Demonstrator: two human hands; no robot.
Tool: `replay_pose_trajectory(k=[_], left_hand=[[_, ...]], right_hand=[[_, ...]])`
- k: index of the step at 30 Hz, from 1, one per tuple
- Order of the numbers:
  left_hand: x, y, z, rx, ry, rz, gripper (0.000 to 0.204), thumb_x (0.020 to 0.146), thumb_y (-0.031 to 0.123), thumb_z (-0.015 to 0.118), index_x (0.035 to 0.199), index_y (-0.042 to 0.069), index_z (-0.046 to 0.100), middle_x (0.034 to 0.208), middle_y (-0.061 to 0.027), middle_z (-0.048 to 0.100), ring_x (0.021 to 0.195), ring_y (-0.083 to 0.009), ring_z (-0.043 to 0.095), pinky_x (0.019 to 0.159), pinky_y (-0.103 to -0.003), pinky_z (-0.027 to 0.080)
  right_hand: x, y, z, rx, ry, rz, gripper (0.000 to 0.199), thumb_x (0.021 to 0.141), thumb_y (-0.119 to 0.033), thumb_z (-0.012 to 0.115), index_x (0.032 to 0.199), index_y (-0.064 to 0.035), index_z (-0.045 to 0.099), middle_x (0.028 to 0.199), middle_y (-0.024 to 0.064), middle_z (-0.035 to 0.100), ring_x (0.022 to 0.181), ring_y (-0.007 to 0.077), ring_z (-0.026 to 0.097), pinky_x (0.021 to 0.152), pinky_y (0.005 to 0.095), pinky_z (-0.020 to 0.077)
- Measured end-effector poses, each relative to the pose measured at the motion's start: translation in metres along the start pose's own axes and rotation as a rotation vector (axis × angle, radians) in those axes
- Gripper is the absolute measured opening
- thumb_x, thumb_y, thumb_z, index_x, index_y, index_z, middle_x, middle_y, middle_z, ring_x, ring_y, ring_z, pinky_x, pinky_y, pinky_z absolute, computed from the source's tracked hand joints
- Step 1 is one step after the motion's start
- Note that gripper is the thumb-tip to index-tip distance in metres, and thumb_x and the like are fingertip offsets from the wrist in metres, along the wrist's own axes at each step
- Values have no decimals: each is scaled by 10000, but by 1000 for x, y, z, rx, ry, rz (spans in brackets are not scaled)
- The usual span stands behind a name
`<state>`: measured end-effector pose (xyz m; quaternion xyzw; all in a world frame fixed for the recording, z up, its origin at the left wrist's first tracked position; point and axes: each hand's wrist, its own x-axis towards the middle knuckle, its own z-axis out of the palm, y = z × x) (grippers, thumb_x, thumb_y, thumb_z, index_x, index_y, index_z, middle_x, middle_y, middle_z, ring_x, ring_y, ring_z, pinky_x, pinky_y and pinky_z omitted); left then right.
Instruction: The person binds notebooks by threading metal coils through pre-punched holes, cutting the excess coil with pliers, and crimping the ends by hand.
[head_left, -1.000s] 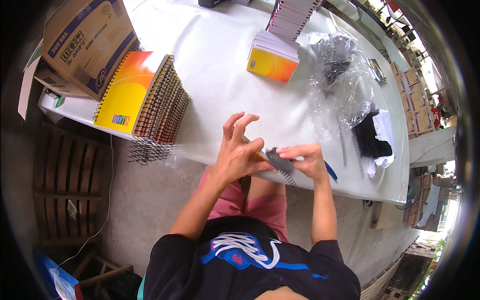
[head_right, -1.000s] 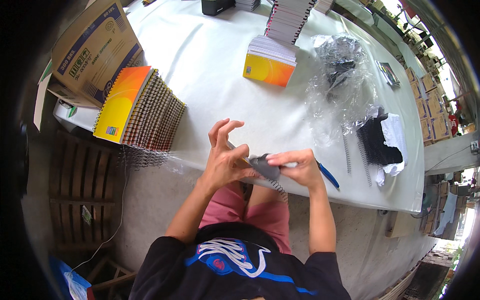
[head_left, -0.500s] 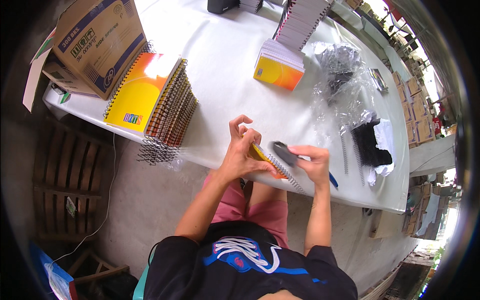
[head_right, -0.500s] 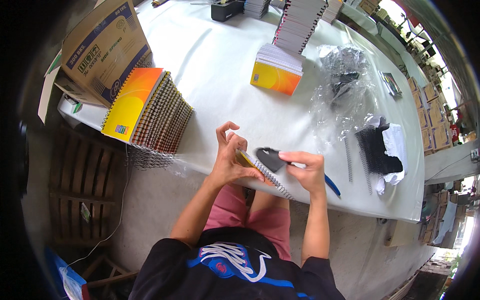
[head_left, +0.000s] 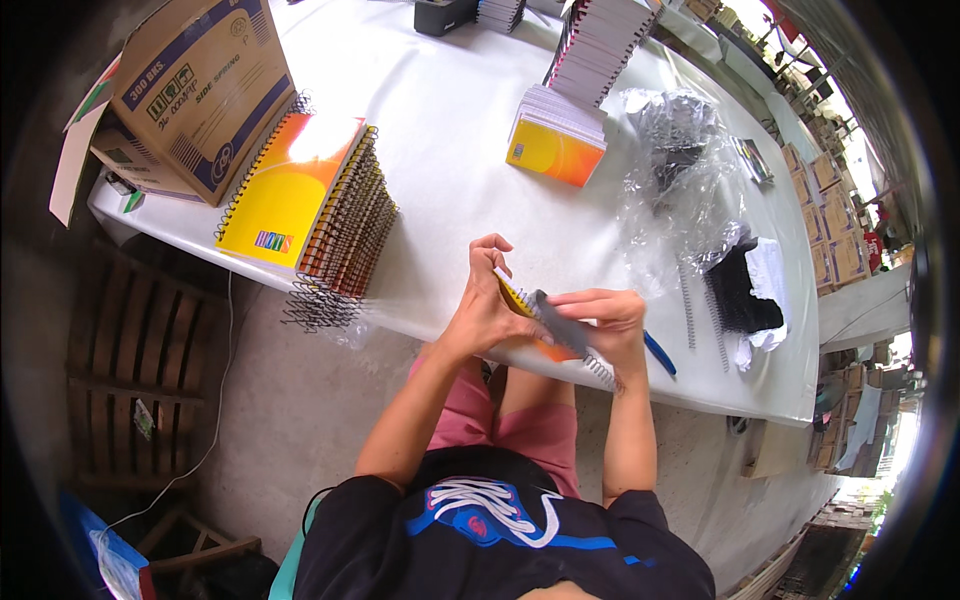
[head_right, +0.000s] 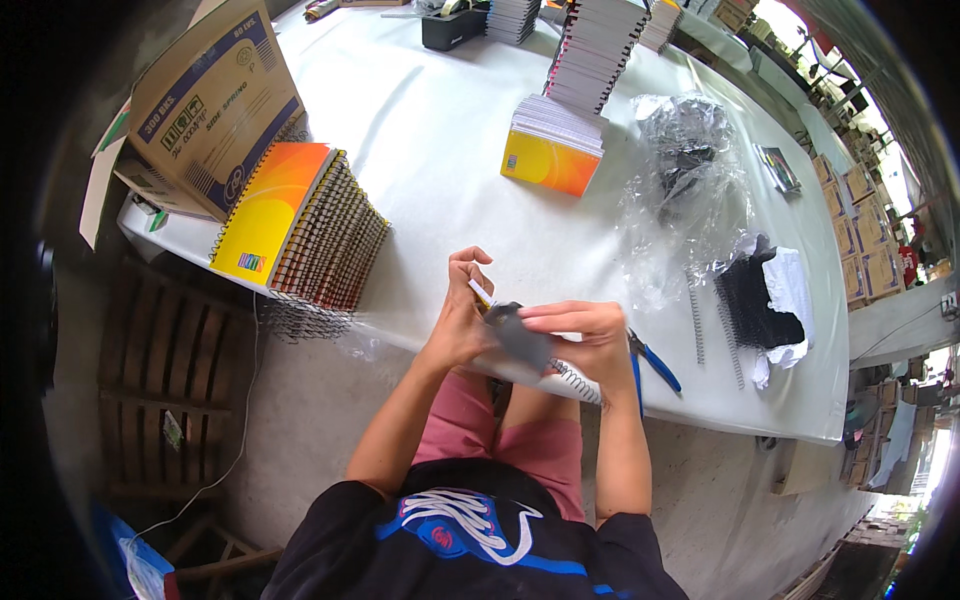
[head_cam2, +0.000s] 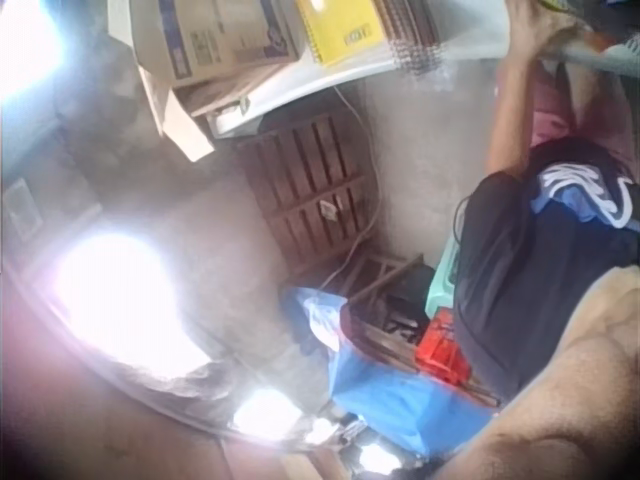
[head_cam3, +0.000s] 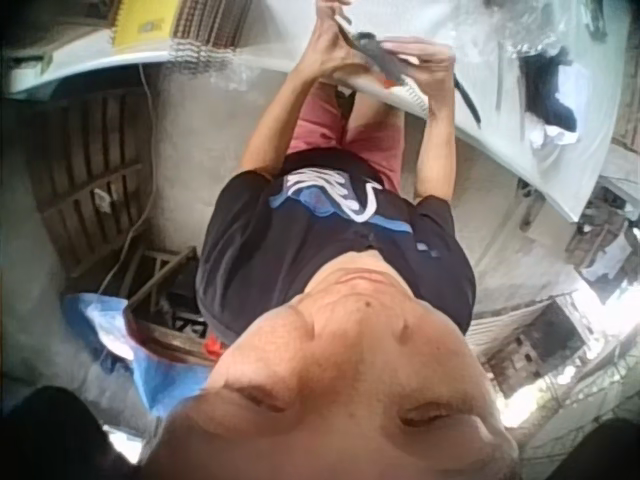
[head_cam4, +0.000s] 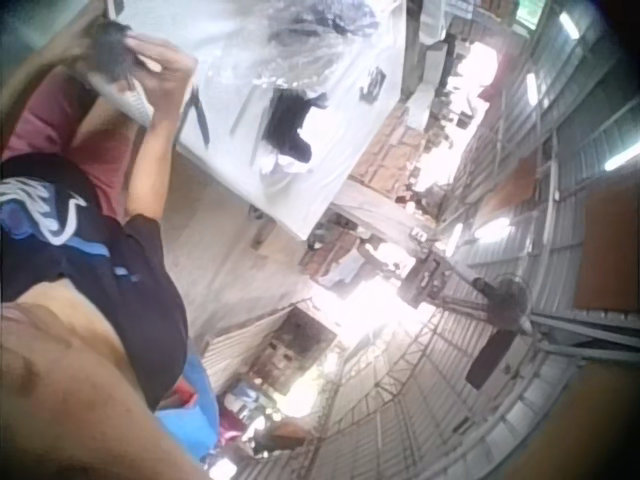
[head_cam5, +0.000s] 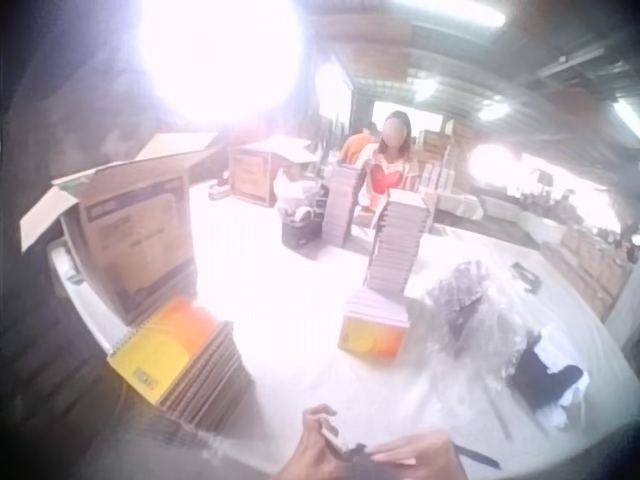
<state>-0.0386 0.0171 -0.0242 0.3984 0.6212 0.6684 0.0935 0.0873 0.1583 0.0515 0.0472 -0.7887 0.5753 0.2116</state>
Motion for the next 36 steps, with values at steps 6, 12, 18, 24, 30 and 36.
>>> replay_pose_trajectory(k=[6,12,18,24,30,36], left_hand=[[0,4,0,127,-38,39,1041,313,421,942,1023,75,263,1020,-102,294,1069,-247,324,873,-345,384],[1,4,0,52,-45,37,1059,305,438,936,1026,67,255,1050,-112,300,1093,-237,316,878,-341,383],[-4,-3,5,12,40,85,741,638,375,847,1025,18,326,1019,-108,328,990,-197,379,774,-320,419],[-6,21,-7,-255,197,-228,161,802,103,714,772,10,585,818,-5,485,747,-76,455,664,-206,375],[-11,50,-3,-297,341,-270,275,728,64,770,999,67,720,804,5,534,714,-93,471,643,-222,386],[-12,75,4,61,360,-28,284,725,22,761,1004,51,716,790,-16,553,733,-97,508,672,-213,419]], right_hand=[[21,-7,0,-196,-34,59,324,630,108,609,895,-34,728,886,125,707,839,195,688,771,272,531],[21,7,-2,67,-38,247,318,621,117,611,890,-12,724,874,100,713,814,147,679,770,253,519],[18,24,-9,-382,147,278,309,720,23,622,1006,-63,702,1007,125,684,949,213,655,861,358,498],[-47,6,-29,-999,202,455,546,801,-211,657,1316,-142,493,1341,112,481,1234,287,447,1047,494,298],[-131,12,-21,-1388,275,492,472,911,-303,553,1336,-117,468,1299,140,476,1179,321,445,973,531,334],[-65,-59,32,-881,367,147,361,860,-231,624,1198,-108,595,1095,85,606,999,252,555,874,367,387]])
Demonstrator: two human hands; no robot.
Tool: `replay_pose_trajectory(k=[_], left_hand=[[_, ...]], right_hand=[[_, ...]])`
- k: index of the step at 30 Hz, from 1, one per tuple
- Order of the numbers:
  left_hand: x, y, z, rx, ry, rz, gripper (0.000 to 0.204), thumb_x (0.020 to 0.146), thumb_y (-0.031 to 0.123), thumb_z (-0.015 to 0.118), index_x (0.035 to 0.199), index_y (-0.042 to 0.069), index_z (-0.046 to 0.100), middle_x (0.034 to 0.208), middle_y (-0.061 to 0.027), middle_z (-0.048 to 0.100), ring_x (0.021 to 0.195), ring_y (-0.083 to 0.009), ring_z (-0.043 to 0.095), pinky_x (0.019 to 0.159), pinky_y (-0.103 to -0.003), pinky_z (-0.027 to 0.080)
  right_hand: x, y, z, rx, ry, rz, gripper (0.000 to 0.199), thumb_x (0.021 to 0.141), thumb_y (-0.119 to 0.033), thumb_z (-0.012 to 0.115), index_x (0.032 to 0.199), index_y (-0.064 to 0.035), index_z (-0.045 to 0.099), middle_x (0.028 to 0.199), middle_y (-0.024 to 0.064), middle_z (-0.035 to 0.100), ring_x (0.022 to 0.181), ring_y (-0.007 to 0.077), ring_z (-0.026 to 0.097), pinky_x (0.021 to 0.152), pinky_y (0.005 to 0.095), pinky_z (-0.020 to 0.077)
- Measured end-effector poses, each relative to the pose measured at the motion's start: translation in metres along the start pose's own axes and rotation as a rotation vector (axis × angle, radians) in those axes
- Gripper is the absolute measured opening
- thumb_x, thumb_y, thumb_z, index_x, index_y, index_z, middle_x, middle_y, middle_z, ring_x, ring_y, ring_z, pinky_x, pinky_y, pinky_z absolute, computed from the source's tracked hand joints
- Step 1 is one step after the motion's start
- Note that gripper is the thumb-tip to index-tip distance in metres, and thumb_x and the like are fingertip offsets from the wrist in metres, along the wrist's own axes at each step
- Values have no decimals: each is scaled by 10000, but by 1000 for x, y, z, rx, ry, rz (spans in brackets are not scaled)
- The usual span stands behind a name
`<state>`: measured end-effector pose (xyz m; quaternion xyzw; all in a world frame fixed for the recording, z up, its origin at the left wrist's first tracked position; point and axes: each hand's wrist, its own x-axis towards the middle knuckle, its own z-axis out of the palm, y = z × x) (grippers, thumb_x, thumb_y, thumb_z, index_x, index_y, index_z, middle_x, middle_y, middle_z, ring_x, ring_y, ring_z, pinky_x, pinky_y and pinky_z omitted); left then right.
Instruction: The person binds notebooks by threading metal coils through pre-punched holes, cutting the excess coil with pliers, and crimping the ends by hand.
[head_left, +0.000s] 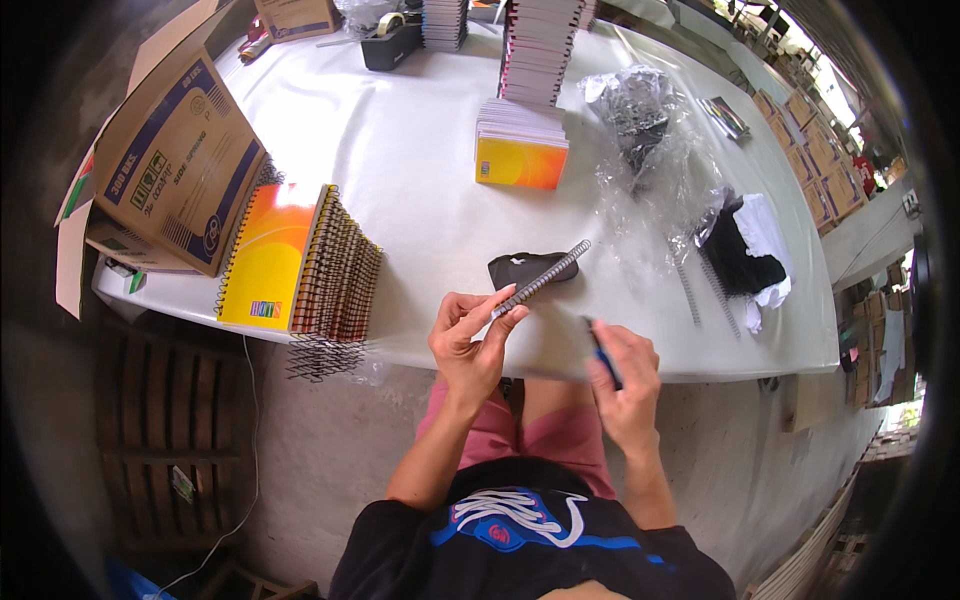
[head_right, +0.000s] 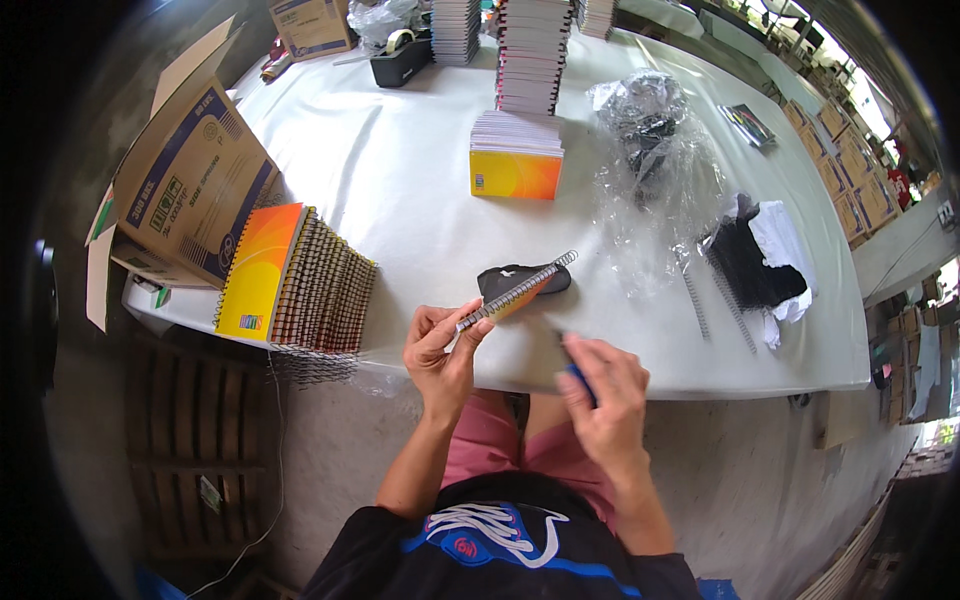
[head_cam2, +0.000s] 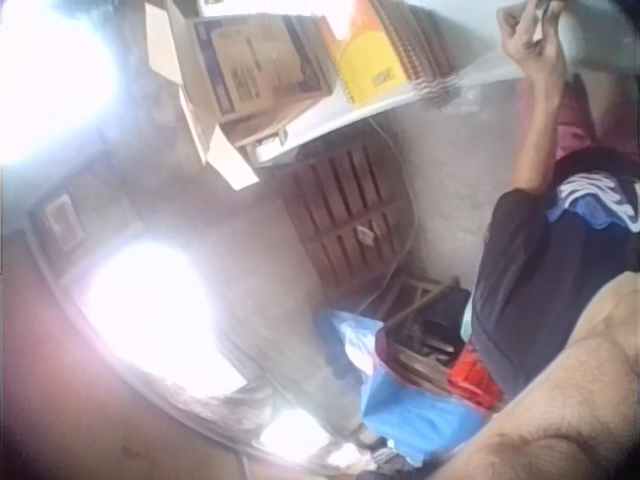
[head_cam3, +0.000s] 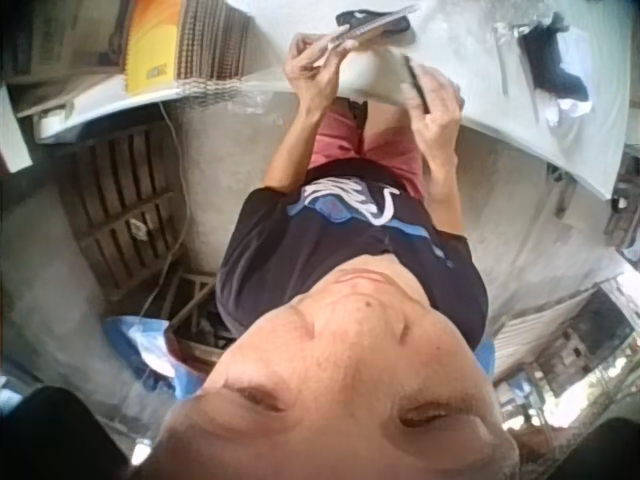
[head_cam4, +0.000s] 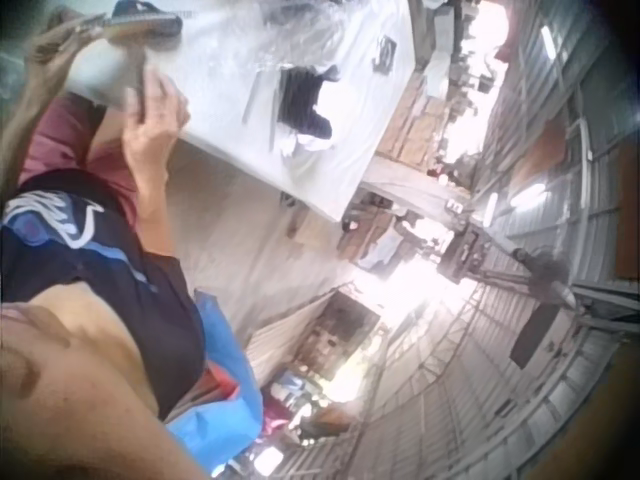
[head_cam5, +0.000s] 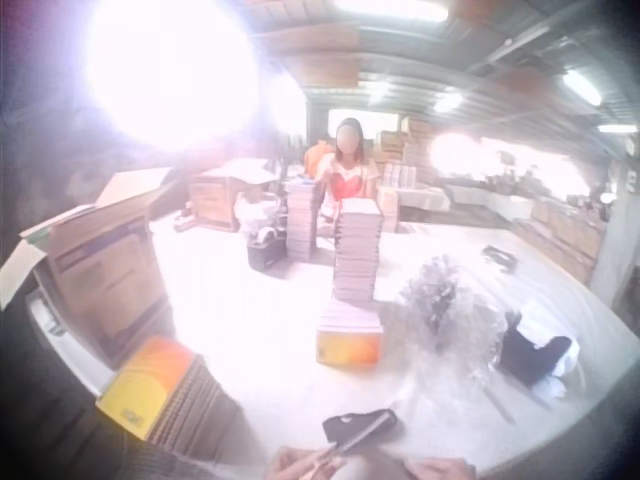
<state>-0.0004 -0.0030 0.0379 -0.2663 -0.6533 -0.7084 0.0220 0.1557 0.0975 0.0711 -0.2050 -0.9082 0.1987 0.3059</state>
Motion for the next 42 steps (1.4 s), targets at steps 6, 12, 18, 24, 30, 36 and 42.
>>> replay_pose_trajectory(k=[6,12,18,24,30,36,42], left_hand=[[-2,5,0,39,12,144,330,706,-16,754,1022,70,714,775,-31,574,700,-103,516,635,-220,424],[-3,8,1,24,24,183,355,689,-59,744,1018,70,715,772,-20,553,676,-101,510,606,-203,419],[-9,-1,5,-79,34,266,353,653,-48,778,989,42,715,751,2,514,652,-89,474,576,-212,398],[0,5,3,-274,180,-8,443,714,-66,737,1133,14,619,774,24,453,688,-67,440,633,-160,400],[7,19,-17,-549,235,-78,186,922,136,585,1046,3,547,967,-28,580,840,-61,530,782,-206,414],[2,53,-38,-544,241,188,150,934,56,517,1069,1,483,982,-80,512,876,-114,526,796,-229,423],[12,109,-110,141,332,587,259,939,186,532,1123,15,472,1027,-124,494,949,-171,510,820,-292,426]], right_hand=[[28,-46,2,4,-25,-146,321,823,-242,658,1122,-137,606,1095,50,592,1004,223,542,876,361,338],[22,-40,6,126,-180,-96,298,866,-267,626,1113,-107,580,1061,49,601,951,206,569,809,367,397],[11,-26,11,958,-462,393,291,928,-240,560,1150,-53,536,1036,101,605,913,197,595,762,326,465],[11,-9,1,544,-399,158,336,881,-200,595,1181,-60,538,1039,134,591,948,290,581,853,386,444],[-10,75,8,-410,-373,12,432,841,-294,637,1230,-131,544,1264,109,498,1208,293,442,1046,438,284],[34,18,38,980,-17,13,745,820,-319,703,1400,-56,317,1335,149,451,1268,227,408,1051,423,314],[126,-86,39,1556,-103,50,644,835,-126,683,1382,-61,349,1165,89,584,1037,170,582,837,293,495]])
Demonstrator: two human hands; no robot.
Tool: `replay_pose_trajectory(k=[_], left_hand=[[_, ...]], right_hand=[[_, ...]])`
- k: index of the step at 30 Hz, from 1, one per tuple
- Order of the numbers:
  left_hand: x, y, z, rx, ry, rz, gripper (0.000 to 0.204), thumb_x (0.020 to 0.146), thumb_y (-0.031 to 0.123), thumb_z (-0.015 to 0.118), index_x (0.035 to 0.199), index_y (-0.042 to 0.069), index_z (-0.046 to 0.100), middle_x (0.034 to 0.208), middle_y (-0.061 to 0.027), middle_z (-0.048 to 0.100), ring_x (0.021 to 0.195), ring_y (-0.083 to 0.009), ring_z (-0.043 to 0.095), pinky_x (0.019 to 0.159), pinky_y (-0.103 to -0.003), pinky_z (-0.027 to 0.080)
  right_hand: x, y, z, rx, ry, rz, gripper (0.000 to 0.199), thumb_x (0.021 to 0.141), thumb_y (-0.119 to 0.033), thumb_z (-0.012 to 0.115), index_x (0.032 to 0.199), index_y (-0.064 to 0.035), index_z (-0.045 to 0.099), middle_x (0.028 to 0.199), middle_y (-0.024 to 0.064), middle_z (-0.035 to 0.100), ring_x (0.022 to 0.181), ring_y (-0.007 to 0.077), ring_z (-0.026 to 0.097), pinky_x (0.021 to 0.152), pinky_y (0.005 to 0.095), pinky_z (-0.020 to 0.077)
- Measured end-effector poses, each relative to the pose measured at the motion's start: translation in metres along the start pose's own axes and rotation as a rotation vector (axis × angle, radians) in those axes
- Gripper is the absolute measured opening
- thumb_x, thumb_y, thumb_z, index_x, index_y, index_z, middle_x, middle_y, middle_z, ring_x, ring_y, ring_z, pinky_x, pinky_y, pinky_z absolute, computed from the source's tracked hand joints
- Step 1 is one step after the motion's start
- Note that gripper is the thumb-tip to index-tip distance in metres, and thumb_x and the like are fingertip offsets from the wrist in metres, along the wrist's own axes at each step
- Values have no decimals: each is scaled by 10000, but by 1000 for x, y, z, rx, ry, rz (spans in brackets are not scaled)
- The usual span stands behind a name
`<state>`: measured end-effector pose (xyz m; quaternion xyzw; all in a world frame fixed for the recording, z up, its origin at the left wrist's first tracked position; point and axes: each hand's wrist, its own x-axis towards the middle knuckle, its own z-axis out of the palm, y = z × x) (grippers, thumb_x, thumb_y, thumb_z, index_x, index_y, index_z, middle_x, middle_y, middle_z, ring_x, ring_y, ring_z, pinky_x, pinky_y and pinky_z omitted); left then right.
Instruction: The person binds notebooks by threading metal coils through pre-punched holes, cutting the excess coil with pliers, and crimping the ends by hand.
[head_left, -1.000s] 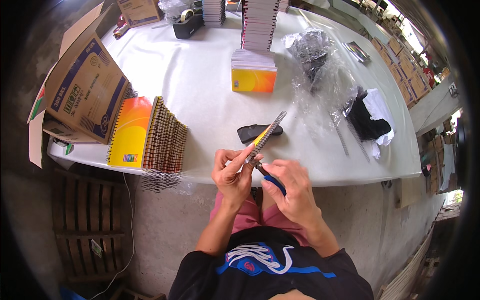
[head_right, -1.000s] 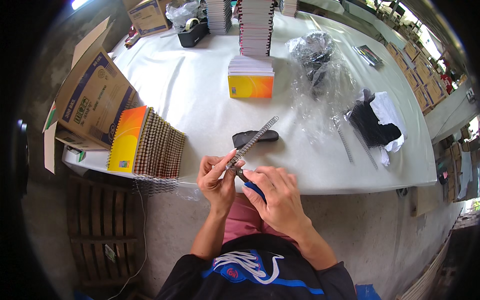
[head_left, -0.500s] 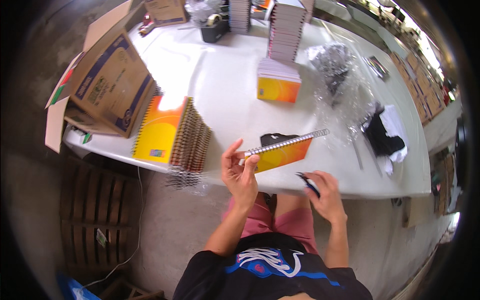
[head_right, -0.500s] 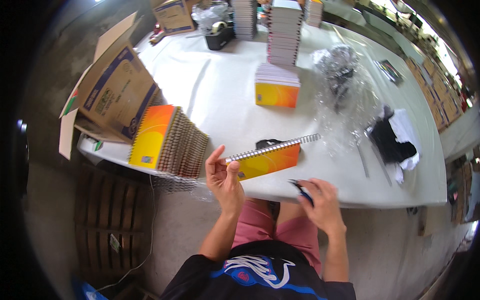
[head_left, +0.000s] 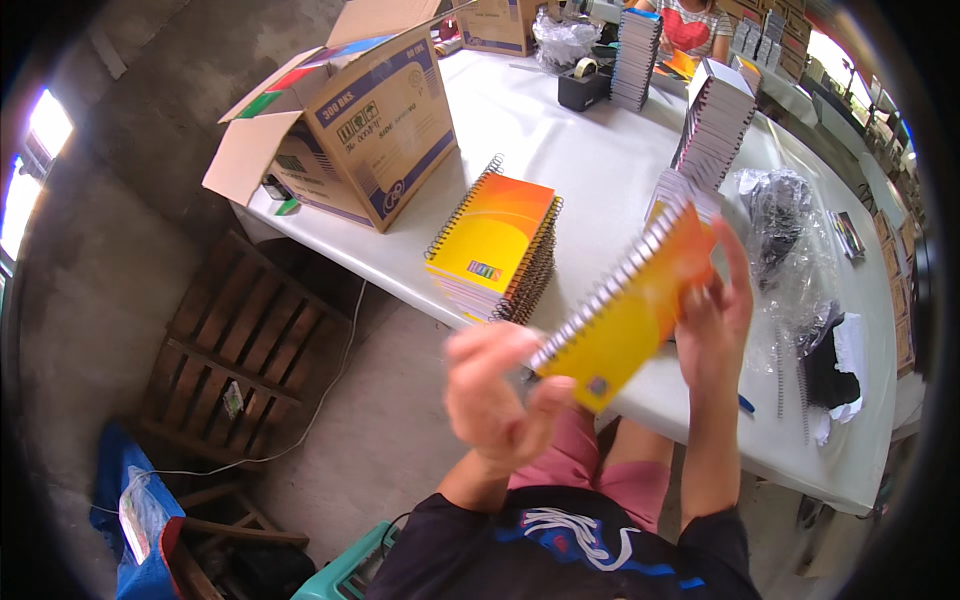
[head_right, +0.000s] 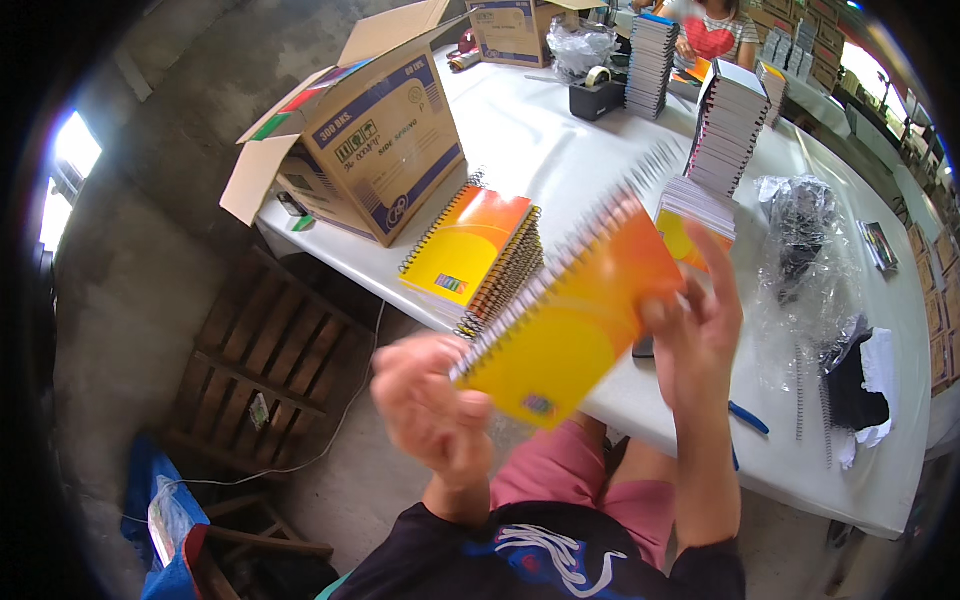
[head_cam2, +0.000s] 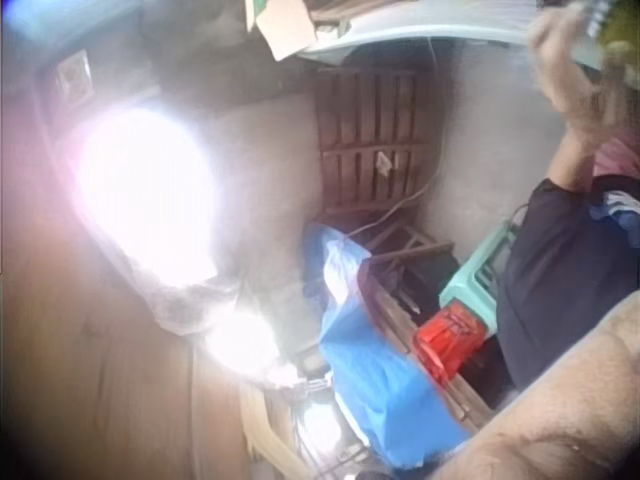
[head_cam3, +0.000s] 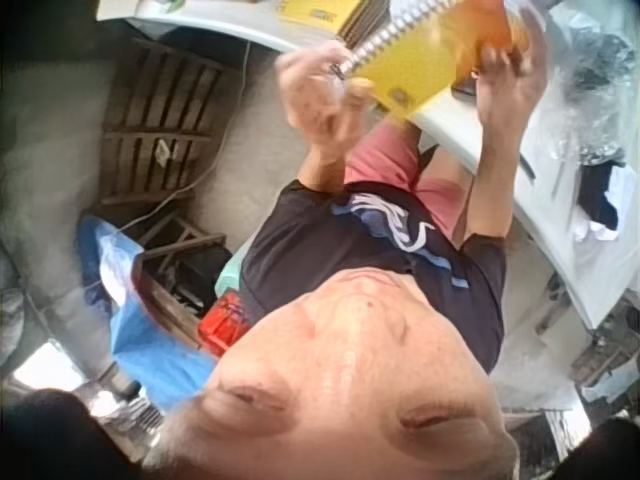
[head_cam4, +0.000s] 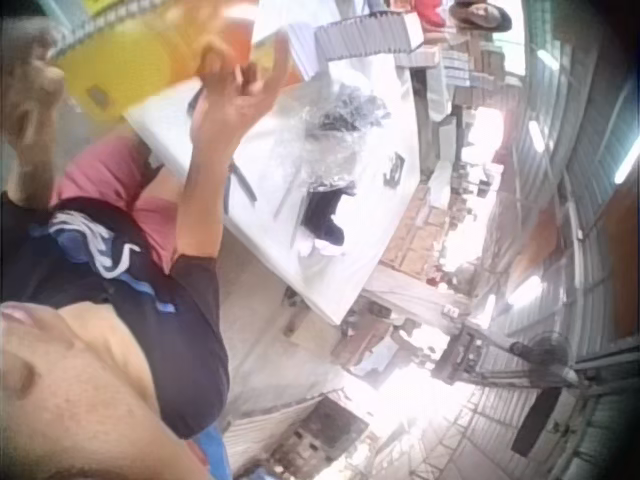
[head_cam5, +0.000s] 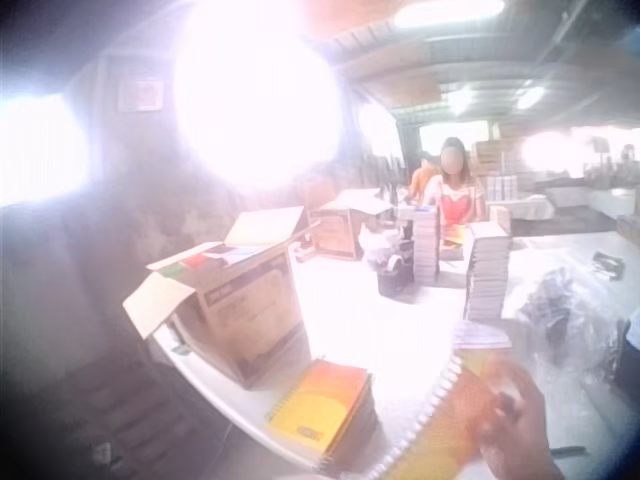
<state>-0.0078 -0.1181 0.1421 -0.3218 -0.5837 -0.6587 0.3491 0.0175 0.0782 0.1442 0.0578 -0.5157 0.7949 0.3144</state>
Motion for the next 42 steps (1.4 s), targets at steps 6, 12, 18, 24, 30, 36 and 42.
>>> replay_pose_trajectory(k=[6,12,18,24,30,36,42], left_hand=[[27,-55,-42,174,279,-320,503,955,407,471,1285,28,454,1200,-119,505,1085,-178,494,906,-326,380],[5,-93,-40,-13,136,-412,575,955,435,457,1355,26,395,1279,-117,479,1213,-186,431,1013,-337,319],[7,-114,-37,-98,-4,-403,638,896,358,601,1363,-8,368,1338,-147,432,1236,-236,422,1050,-360,300],[8,-127,-38,-73,-64,-346,610,916,375,557,1350,-11,369,1322,-169,462,1239,-248,433,1054,-366,306],[-4,-141,-29,-40,64,-284,611,965,459,380,1331,-29,350,1322,-179,469,1215,-253,464,1039,-378,340],[-1,-135,-20,-114,133,-357,593,986,466,316,1327,-17,360,1301,-149,456,1177,-229,481,998,-365,387],[10,-101,-35,56,464,-181,491,1009,372,264,1293,-13,375,1289,-187,467,1200,-274,468,1000,-392,378]], right_hand=[[106,5,52,97,-180,-6,457,918,-192,566,1336,-60,438,966,42,609,883,63,554,799,205,442],[123,36,137,-891,-955,-510,523,759,-94,511,1275,-178,483,621,32,593,438,164,459,774,339,386],[104,75,124,-873,-808,-488,478,852,-227,527,1325,-216,458,955,63,680,1031,219,601,999,436,253],[111,109,69,-504,-374,99,404,953,-403,460,1206,-106,565,1041,116,664,1041,234,604,954,370,394],[91,119,87,-593,-101,-22,427,955,-440,428,1118,-90,608,966,116,679,953,258,625,853,359,445],[85,118,79,-693,-152,-134,359,970,-363,442,1151,-86,581,1131,115,607,990,212,596,859,322,448],[104,91,11,-740,161,-297,387,810,-128,666,1179,-71,562,1121,104,569,1032,229,535,930,337,415]])
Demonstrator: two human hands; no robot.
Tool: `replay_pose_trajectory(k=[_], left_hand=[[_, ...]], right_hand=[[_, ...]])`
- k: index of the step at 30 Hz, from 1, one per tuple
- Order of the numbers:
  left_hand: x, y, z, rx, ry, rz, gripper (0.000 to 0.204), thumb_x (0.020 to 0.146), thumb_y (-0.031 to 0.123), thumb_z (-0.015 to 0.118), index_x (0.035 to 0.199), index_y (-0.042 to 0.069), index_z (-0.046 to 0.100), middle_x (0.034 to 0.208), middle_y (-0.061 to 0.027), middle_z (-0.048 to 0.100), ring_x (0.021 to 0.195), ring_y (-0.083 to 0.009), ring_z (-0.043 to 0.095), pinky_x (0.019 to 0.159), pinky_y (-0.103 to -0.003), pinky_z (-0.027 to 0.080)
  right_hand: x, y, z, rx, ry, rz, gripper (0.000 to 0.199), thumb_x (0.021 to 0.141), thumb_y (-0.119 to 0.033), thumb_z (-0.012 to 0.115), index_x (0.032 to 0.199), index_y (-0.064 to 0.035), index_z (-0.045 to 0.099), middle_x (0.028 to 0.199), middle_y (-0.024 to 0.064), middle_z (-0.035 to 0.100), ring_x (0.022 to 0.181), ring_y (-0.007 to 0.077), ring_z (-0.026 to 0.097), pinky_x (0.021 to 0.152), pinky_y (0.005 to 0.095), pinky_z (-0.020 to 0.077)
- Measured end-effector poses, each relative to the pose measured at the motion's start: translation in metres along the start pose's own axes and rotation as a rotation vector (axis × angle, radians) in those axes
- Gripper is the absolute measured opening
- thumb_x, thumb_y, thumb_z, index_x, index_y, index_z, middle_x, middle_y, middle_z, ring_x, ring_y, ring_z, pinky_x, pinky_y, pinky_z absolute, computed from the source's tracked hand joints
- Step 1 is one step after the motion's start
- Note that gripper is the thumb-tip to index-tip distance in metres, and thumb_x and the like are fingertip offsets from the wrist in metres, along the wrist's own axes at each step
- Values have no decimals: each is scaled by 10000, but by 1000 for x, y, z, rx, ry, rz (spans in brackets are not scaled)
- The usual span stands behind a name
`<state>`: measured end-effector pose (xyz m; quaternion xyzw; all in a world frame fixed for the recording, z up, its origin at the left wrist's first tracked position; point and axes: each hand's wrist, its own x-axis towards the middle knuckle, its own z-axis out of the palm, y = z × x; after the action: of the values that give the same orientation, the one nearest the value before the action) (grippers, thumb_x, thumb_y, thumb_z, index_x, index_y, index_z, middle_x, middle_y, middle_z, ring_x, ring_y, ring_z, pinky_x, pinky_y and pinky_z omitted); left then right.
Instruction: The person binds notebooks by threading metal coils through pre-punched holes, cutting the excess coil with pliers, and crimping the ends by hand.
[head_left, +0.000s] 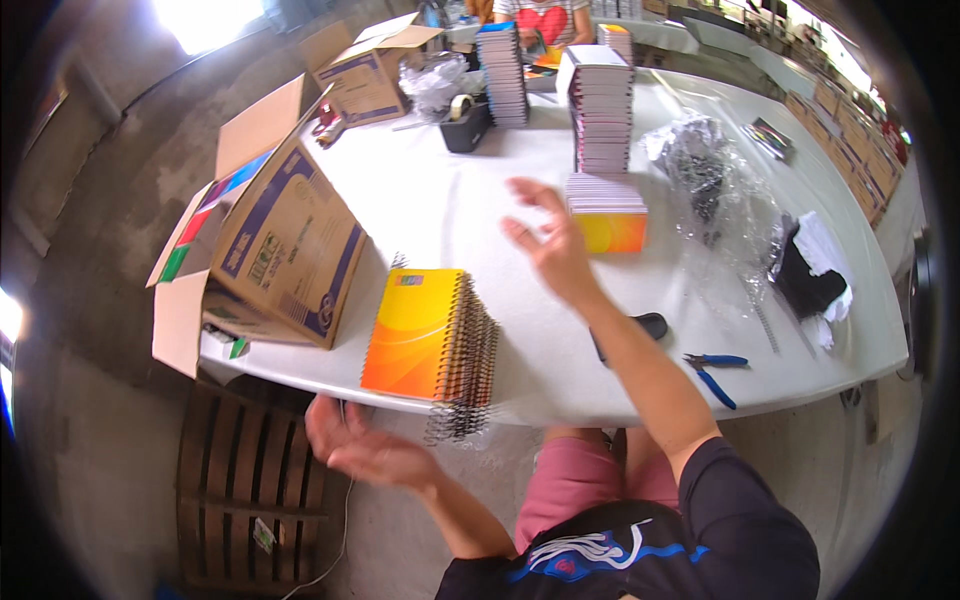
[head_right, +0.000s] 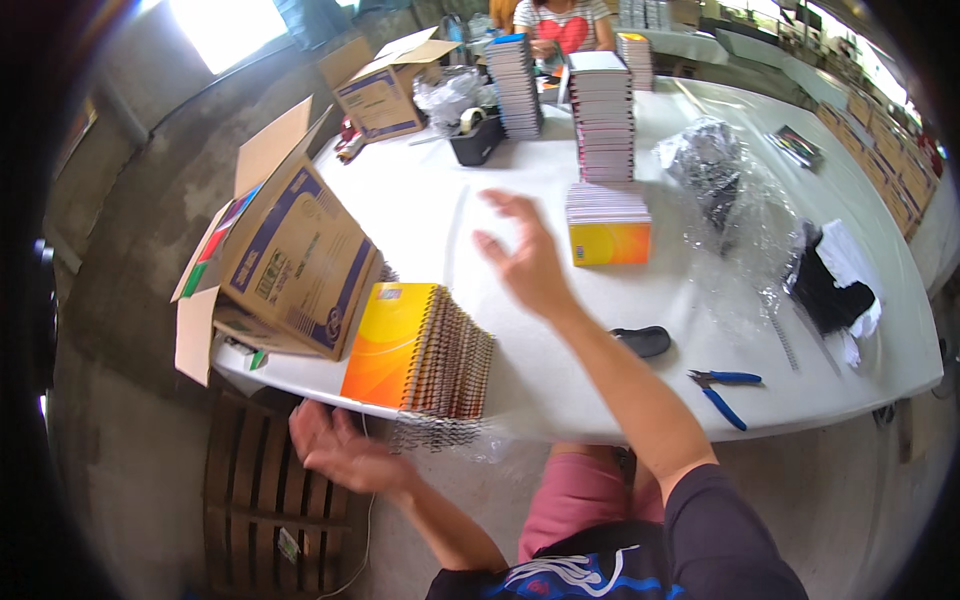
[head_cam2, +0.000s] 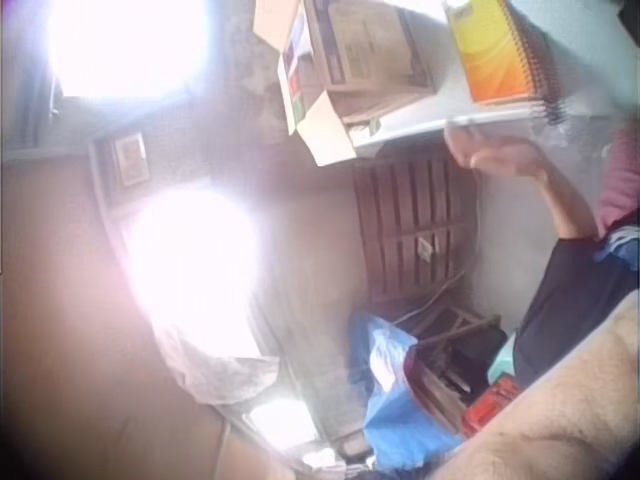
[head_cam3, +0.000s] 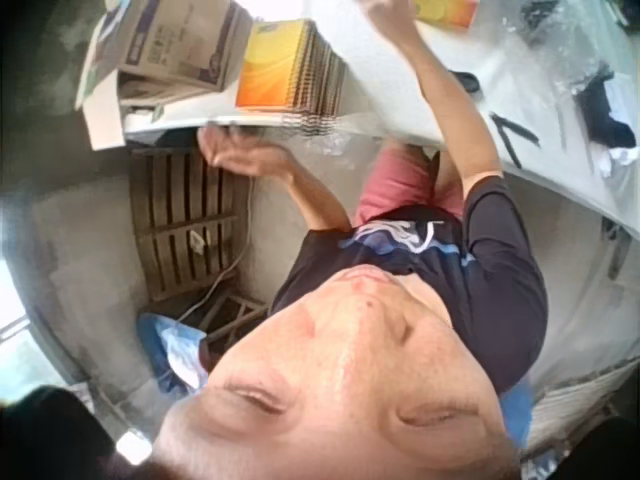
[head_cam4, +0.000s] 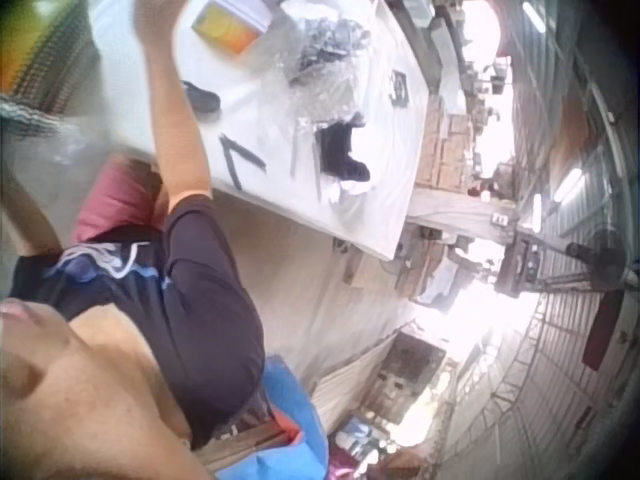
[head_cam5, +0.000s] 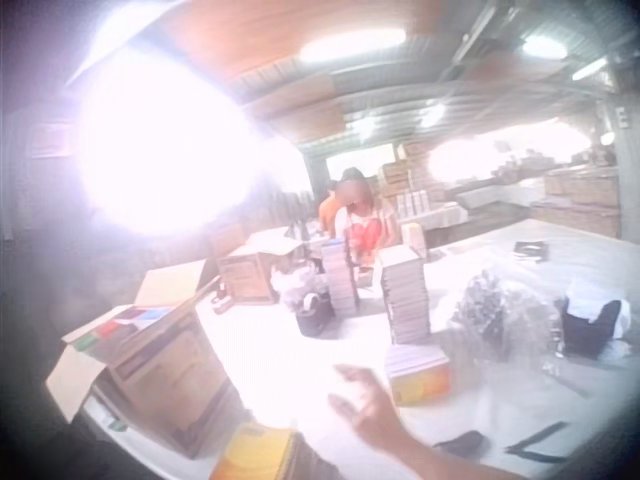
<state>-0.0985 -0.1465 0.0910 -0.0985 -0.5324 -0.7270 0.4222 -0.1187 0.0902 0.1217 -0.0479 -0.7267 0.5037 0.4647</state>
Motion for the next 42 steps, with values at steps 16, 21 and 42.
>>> replay_pose_trajectory(k=[16,21,42], left_hand=[[-154,-63,228,301,-1176,367,443,763,153,694,1181,99,559,1256,-111,506,1147,-285,491,954,-427,374],[-185,-127,249,457,-1219,640,541,753,149,681,1270,143,519,1317,-7,495,1284,-225,409,1081,-425,246],[-194,-142,240,349,-1017,856,275,820,91,613,1083,152,663,1158,29,615,1159,-164,551,1024,-426,361]], right_hand=[[-96,8,-293,-617,-251,650,157,796,-61,626,940,-29,678,805,98,668,751,187,653,722,291,508],[-127,42,-369,-1102,-5,504,268,753,-127,671,1013,-62,663,921,106,639,909,285,607,823,350,478],[-112,17,-383,-644,730,491,191,890,-181,621,990,-20,642,947,43,642,745,105,555,591,246,457]])
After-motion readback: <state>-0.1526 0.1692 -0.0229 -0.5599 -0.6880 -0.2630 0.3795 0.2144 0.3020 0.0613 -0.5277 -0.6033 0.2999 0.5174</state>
